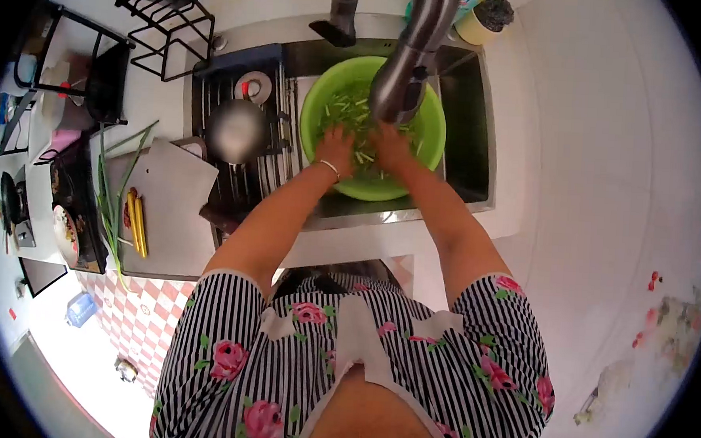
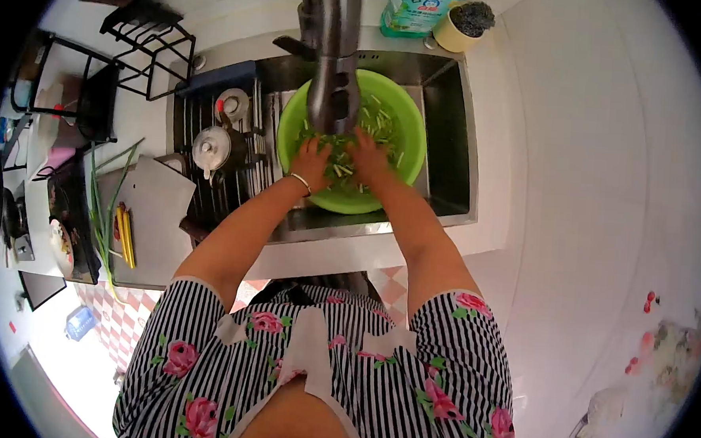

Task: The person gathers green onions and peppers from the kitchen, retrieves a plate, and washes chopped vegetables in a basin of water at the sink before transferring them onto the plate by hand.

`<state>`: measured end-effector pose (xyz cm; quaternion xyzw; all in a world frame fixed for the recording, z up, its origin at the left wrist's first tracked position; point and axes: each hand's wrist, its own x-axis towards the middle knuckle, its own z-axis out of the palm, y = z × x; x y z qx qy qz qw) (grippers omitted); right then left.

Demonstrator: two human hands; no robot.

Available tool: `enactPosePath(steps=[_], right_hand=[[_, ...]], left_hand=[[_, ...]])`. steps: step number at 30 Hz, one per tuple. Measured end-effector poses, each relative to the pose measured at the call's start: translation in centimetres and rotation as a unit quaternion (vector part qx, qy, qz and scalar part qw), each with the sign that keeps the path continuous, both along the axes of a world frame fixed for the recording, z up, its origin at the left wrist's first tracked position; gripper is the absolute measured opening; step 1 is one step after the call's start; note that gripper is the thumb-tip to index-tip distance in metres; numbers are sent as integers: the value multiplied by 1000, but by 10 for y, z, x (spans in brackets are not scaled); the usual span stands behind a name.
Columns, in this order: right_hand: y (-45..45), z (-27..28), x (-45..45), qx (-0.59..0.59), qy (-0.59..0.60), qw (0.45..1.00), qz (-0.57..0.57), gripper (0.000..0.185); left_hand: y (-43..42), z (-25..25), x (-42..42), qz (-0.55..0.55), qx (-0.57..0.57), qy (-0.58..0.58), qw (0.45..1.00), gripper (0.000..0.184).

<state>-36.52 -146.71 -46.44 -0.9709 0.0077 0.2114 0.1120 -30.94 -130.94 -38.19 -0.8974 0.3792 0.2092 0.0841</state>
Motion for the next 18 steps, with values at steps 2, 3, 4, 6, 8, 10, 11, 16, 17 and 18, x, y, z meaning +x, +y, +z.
enactPosePath(steps=[2, 3, 4, 6, 8, 10, 11, 16, 17, 18], right_hand=[[-19, -22, 15, -53, -22, 992, -109, 96], [-23, -15, 20, -10, -1, 990, -137, 93], [-18, 1, 14, 36, 29, 985, -165, 89], [-4, 8, 8, 99, 63, 972, -204, 85], [14, -5, 12, 133, 68, 964, -221, 82], [27, -26, 12, 402, 51, 859, -313, 78], [29, -39, 13, 526, 41, 775, -348, 77], [14, -53, 26, 493, -14, 779, -386, 56], [3, -40, 30, 467, -38, 803, -368, 52], [-11, -17, 37, 431, -7, 841, -327, 50]], left_hand=[[6, -21, 22, 20, 83, 2, 996, 82], [3, -34, 28, 44, 110, 11, 993, 84], [0, -48, 34, 68, 138, 19, 988, 86], [-10, -81, 27, 126, 129, 23, 983, 90], [-25, -93, 11, 164, 80, 0, 983, 96], [-34, -88, -9, 182, -45, -17, 982, 94], [-39, -81, -12, 222, -96, 37, 970, 93], [-28, -106, 7, 287, -220, 218, 907, 84], [-27, -114, 16, 268, -208, 221, 914, 80], [-27, -115, 25, 284, -222, 219, 907, 78]])
